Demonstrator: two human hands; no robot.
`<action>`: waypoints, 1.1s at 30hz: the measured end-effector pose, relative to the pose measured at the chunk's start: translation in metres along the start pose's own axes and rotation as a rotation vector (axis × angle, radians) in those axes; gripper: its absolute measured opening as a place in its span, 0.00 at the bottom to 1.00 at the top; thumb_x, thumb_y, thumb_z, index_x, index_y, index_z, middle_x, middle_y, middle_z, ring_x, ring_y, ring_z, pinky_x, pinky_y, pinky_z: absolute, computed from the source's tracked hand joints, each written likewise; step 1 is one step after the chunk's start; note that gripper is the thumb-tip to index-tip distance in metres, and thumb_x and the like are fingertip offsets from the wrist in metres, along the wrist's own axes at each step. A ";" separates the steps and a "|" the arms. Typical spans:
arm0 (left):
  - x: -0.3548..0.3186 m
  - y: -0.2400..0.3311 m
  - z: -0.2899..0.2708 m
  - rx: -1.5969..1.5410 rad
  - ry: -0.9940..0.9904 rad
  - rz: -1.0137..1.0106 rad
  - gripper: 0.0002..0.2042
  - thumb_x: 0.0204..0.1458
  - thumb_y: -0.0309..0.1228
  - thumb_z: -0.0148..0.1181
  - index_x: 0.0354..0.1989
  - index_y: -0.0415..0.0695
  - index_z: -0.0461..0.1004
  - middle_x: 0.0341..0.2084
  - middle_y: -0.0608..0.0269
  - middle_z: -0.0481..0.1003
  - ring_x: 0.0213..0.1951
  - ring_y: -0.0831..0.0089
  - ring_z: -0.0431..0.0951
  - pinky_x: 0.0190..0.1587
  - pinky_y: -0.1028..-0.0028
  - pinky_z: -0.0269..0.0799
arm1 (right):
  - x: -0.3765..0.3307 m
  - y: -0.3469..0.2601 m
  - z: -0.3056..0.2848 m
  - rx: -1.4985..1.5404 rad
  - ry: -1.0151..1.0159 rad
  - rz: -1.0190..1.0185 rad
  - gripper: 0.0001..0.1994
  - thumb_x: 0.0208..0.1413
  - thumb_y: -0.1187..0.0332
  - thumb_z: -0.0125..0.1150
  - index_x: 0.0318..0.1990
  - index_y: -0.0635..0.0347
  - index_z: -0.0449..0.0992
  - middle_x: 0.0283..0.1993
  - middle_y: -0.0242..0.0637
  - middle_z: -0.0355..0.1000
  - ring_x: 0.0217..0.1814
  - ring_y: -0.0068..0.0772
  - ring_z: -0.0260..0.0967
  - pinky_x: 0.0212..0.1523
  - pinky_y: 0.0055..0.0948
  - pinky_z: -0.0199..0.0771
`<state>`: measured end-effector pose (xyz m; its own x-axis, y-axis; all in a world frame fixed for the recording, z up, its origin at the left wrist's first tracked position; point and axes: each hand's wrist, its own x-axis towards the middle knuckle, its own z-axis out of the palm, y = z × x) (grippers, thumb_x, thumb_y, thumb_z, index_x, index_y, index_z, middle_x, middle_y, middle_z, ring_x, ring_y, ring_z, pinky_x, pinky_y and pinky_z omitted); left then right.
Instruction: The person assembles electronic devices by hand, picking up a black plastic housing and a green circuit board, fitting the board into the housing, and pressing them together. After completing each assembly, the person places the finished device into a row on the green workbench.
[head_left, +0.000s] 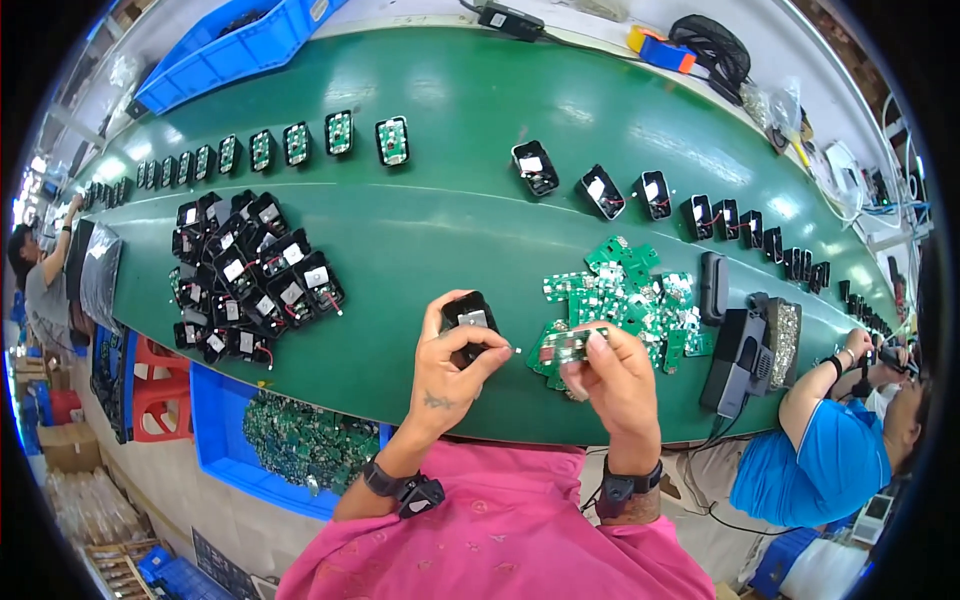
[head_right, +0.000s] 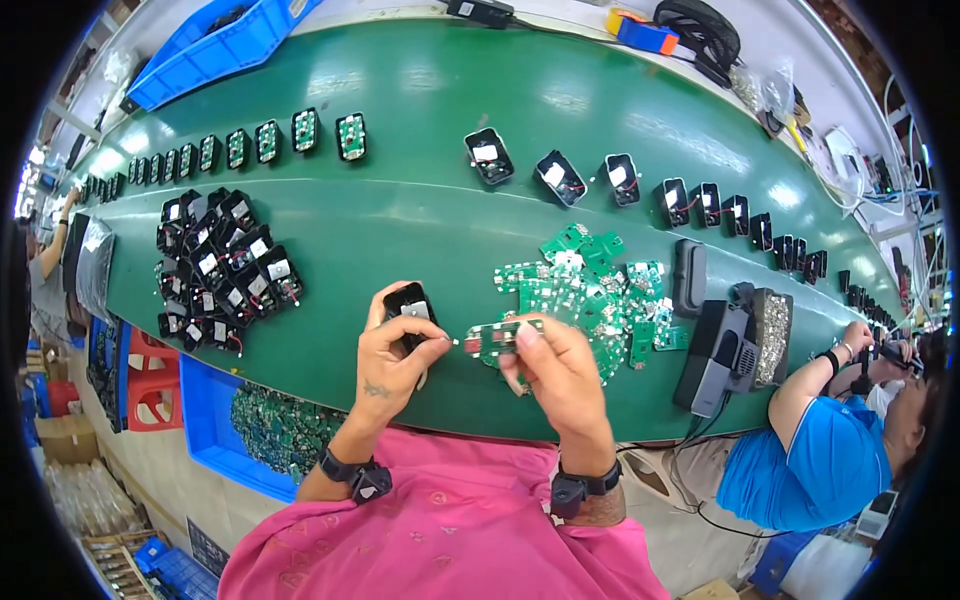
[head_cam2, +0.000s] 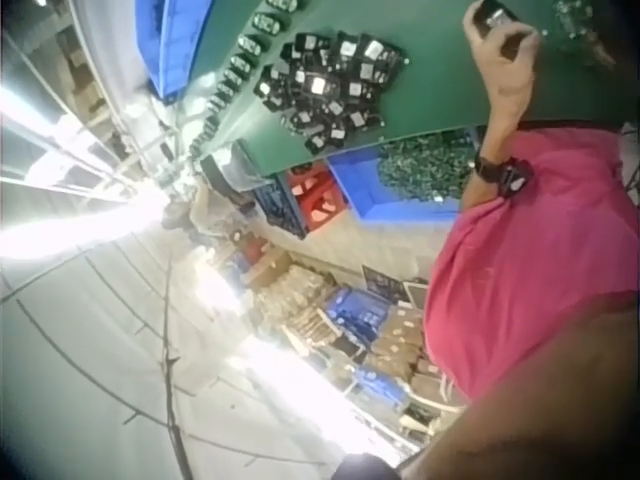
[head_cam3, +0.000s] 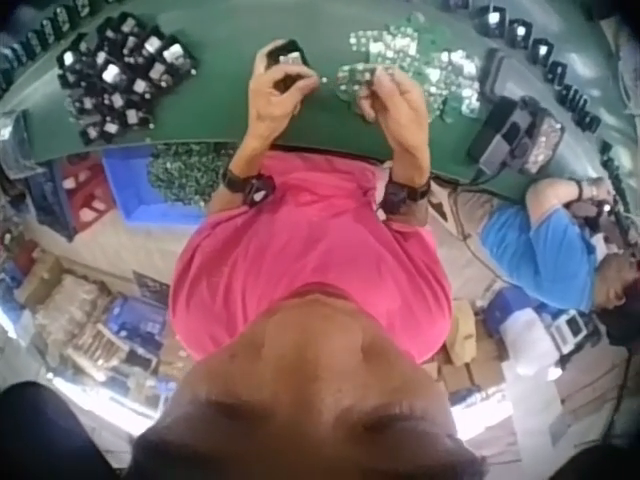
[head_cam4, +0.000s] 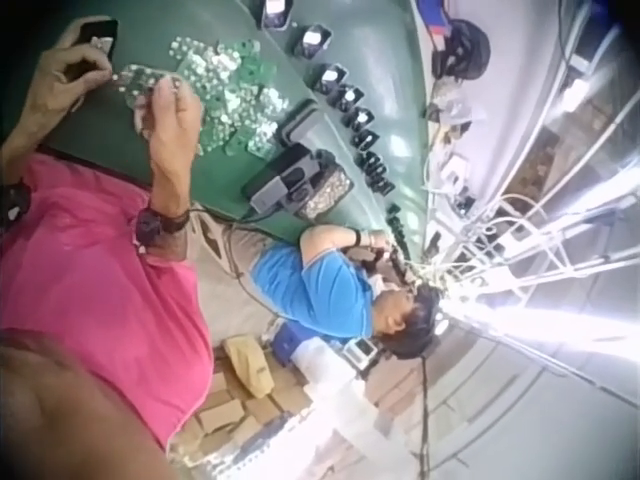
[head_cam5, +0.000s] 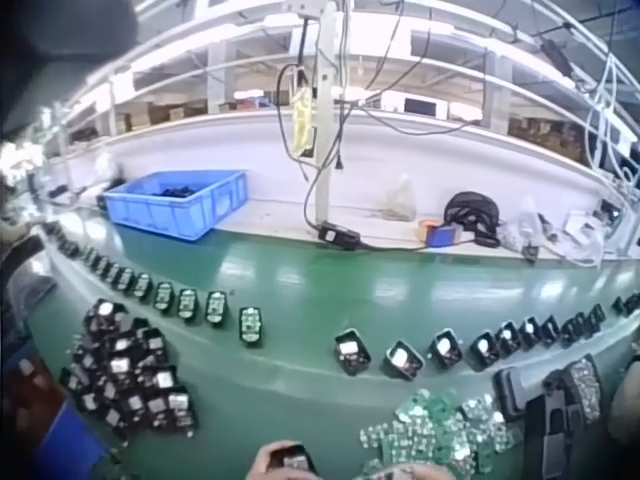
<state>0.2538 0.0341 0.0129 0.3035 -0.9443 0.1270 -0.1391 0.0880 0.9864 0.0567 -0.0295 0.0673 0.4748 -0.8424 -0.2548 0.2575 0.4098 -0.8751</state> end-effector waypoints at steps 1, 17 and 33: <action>-0.001 0.004 0.001 -0.037 0.026 -0.037 0.06 0.46 0.24 0.70 0.33 0.44 0.82 0.54 0.54 0.64 0.46 0.70 0.73 0.45 0.73 0.73 | 0.000 0.001 -0.006 0.039 -0.018 0.016 0.10 0.67 0.67 0.52 0.44 0.68 0.72 0.31 0.38 0.74 0.25 0.24 0.68 0.23 0.23 0.67; -0.012 0.006 0.009 -0.509 -0.032 -0.281 0.05 0.58 0.25 0.63 0.36 0.35 0.76 0.45 0.68 0.63 0.24 0.87 0.68 0.22 0.83 0.60 | 0.001 0.030 0.019 -0.146 0.021 0.007 0.14 0.61 0.75 0.60 0.53 0.71 0.75 0.31 0.37 0.76 0.25 0.21 0.72 0.23 0.22 0.74; -0.005 0.028 -0.002 -0.458 -0.174 -0.294 0.39 0.45 0.13 0.65 0.68 0.40 0.55 0.60 0.53 0.62 0.58 0.67 0.70 0.52 0.71 0.79 | 0.004 0.034 0.018 -0.222 0.065 -0.068 0.14 0.60 0.76 0.61 0.54 0.68 0.75 0.31 0.32 0.76 0.28 0.16 0.71 0.27 0.17 0.71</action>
<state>0.2501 0.0418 0.0398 0.1023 -0.9847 -0.1409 0.3628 -0.0950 0.9270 0.0825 -0.0128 0.0441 0.4058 -0.8890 -0.2121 0.0922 0.2707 -0.9582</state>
